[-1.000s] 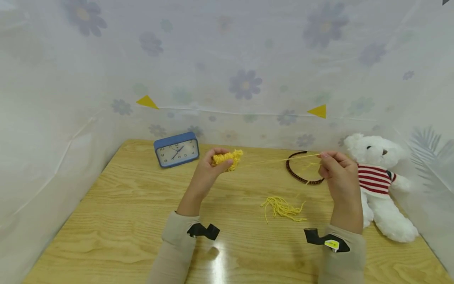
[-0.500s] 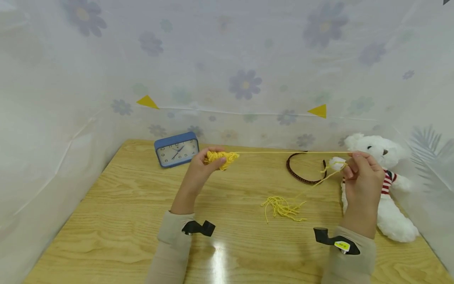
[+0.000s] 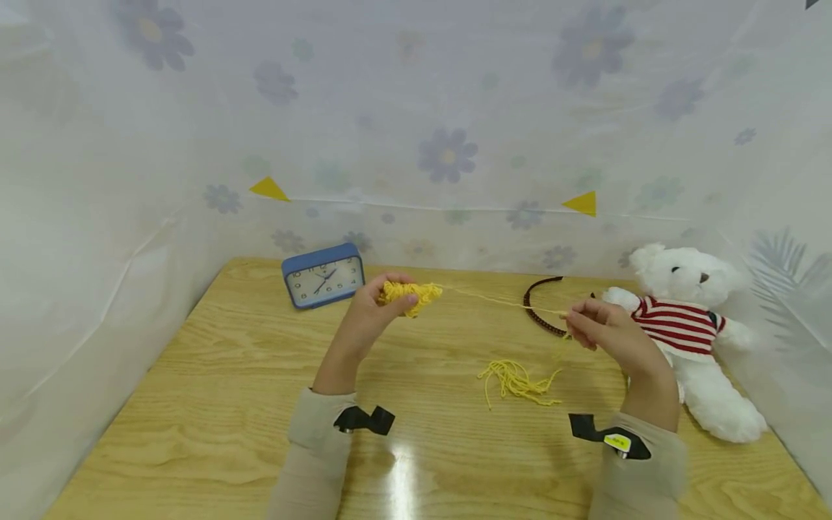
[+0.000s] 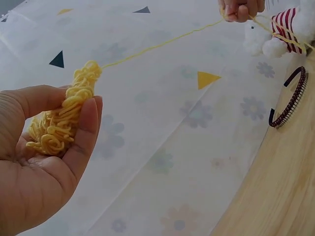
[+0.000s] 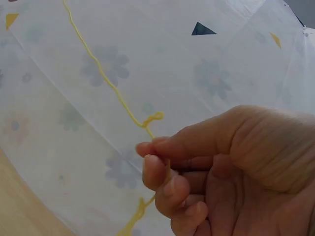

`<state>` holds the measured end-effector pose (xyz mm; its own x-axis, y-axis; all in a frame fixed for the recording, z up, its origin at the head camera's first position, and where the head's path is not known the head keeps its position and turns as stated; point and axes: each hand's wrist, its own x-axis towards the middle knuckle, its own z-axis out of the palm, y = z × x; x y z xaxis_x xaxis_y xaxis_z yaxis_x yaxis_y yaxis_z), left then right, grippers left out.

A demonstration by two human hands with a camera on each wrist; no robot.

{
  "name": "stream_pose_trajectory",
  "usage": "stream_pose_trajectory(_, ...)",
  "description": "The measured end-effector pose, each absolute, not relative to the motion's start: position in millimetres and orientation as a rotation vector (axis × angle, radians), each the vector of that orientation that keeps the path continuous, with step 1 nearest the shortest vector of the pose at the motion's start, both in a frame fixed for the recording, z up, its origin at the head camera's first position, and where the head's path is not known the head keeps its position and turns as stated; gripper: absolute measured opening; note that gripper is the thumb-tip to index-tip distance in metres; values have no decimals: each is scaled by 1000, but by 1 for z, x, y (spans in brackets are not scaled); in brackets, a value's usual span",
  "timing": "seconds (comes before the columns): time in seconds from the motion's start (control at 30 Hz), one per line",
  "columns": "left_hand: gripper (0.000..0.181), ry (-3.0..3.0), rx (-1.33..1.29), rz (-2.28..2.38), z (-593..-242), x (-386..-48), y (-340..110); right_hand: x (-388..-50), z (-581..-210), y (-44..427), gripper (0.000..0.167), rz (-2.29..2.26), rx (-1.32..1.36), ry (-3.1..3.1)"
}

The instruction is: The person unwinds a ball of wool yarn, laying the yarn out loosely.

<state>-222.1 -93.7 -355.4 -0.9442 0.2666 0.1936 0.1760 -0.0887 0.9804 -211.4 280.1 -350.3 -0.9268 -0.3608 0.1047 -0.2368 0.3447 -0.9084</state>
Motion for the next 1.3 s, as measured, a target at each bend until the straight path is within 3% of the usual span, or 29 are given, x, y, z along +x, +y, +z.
stream_pose_trajectory(0.37, 31, 2132, 686, 2025, -363, -221, -75, -226, -362, 251, 28, -1293, -486, 2470)
stream_pose_trajectory(0.83, 31, 2122, 699, 1957, -370, -220, -55, -223, -354, 191, 49, -1578, -835, 2105)
stream_pose_trajectory(1.17, 30, 2128, 671, 2026, -367, -221, -63, -221, -353, 200, 18, -1677, -872, 2138)
stream_pose_trajectory(1.3, 31, 2087, 711, 2036, -366, -221, -65, -219, -351, 196, 23, -1698, -835, 2207)
